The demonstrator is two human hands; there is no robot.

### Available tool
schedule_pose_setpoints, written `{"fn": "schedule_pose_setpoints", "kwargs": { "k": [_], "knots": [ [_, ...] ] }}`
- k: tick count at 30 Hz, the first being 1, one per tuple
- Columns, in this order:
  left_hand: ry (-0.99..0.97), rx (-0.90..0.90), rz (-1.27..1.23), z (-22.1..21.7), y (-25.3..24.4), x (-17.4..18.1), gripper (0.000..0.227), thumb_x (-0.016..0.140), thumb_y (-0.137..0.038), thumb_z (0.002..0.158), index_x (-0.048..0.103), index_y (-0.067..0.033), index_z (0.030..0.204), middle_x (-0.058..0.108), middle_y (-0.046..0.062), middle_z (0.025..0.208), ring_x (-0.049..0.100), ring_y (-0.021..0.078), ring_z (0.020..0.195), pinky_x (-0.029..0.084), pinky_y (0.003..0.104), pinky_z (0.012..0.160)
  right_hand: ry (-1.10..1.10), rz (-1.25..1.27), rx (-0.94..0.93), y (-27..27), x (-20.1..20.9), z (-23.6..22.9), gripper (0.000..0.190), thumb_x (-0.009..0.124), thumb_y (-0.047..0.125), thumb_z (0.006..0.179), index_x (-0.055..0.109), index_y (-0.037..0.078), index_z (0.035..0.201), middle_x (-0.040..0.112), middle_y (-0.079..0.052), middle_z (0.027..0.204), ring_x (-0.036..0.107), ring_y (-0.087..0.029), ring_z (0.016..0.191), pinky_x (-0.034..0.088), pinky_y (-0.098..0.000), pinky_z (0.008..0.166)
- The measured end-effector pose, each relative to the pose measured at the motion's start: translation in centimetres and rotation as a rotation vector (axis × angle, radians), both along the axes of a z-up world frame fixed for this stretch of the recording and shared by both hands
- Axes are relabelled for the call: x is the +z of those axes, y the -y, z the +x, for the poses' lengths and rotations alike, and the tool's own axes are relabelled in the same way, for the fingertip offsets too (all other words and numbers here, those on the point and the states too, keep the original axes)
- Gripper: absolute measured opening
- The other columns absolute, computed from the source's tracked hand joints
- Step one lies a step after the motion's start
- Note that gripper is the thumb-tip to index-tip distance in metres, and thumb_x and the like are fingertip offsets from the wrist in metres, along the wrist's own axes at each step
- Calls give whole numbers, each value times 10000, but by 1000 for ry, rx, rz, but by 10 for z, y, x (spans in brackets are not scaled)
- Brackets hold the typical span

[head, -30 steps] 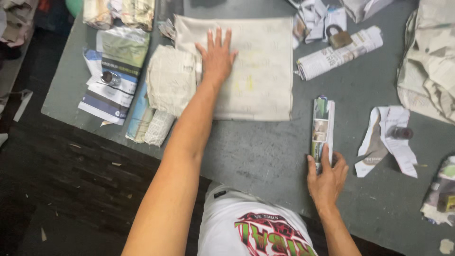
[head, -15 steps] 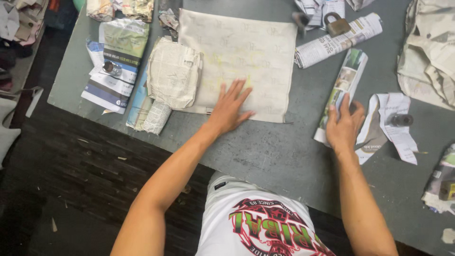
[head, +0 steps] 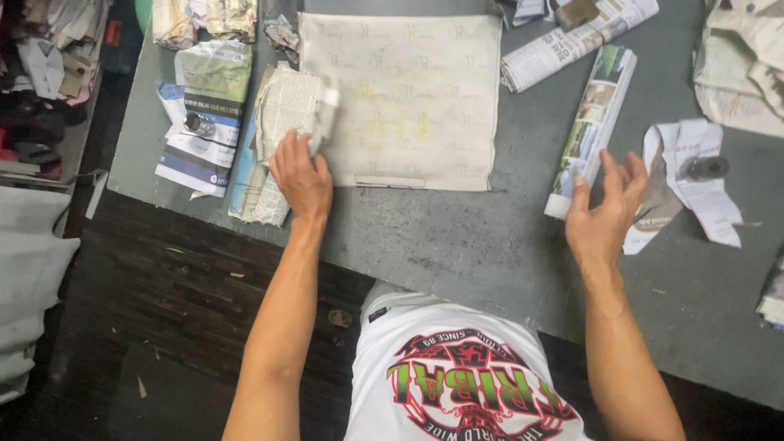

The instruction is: The person folds and rolls various newspaper sheets and bundles on a table, then places them into a cloth bag. The person repeatedly picks up, folds, and rolls newspapers, arranging them into the bag throughout the clip.

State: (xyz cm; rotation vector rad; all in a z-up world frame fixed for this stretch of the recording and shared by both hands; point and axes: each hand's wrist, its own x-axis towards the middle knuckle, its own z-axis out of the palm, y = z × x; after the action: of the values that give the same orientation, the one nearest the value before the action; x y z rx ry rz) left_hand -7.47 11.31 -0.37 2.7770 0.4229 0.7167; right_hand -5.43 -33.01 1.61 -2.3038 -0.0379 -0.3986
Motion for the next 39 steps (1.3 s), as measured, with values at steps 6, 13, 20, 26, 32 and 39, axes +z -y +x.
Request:
{"fn": "schedule_pose_setpoints", "kwargs": {
  "k": [6,13,20,26,32,39],
  "knots": [
    [189,-118,-1373,-15,37,31,377,619,-243,1052,633,31,1310,662,185,1217,595,256,1106,486,384,957,-157,261,76,-28,19,-33,400,660,120,1052,606,49,1442,607,-148,1391,596,-268,1271,478,-371,1095],
    [-348,-558,-1432,-58,147,44,327,630,-84,953,657,-5,1269,718,18,1083,631,78,983,525,260,859,-449,670,367,-105,28,-58,643,633,224,983,381,63,1553,523,-98,1467,540,-200,1320,505,-340,1036],
    [-555,-731,-1478,-39,102,46,249,608,-65,996,611,-6,1238,720,9,1043,634,67,969,518,247,853,-603,611,486,-131,23,-74,763,766,172,870,408,19,1526,610,-98,1391,573,-176,1254,445,-350,1079],
    [-673,-874,-1443,-21,92,69,297,561,-189,1075,657,-35,1311,709,2,1030,607,61,924,537,258,832,-574,813,425,-154,5,-70,452,736,102,942,597,-8,1358,676,-45,1195,601,-92,1086,516,-298,941],
    [-178,-861,-718,-3,57,87,460,754,-134,875,633,-30,1306,642,163,1345,628,292,1196,511,394,972,-386,599,16,-83,-4,-2,137,727,119,974,721,9,1057,675,25,850,561,-68,724,477,-266,636],
    [-255,-831,-187,18,-4,42,491,787,-126,753,661,-56,1223,607,185,1302,545,392,1216,429,478,1018,-392,-35,-394,-17,-22,70,648,808,254,829,567,57,1397,700,-169,944,679,-308,847,529,-405,777]
  ]
}}
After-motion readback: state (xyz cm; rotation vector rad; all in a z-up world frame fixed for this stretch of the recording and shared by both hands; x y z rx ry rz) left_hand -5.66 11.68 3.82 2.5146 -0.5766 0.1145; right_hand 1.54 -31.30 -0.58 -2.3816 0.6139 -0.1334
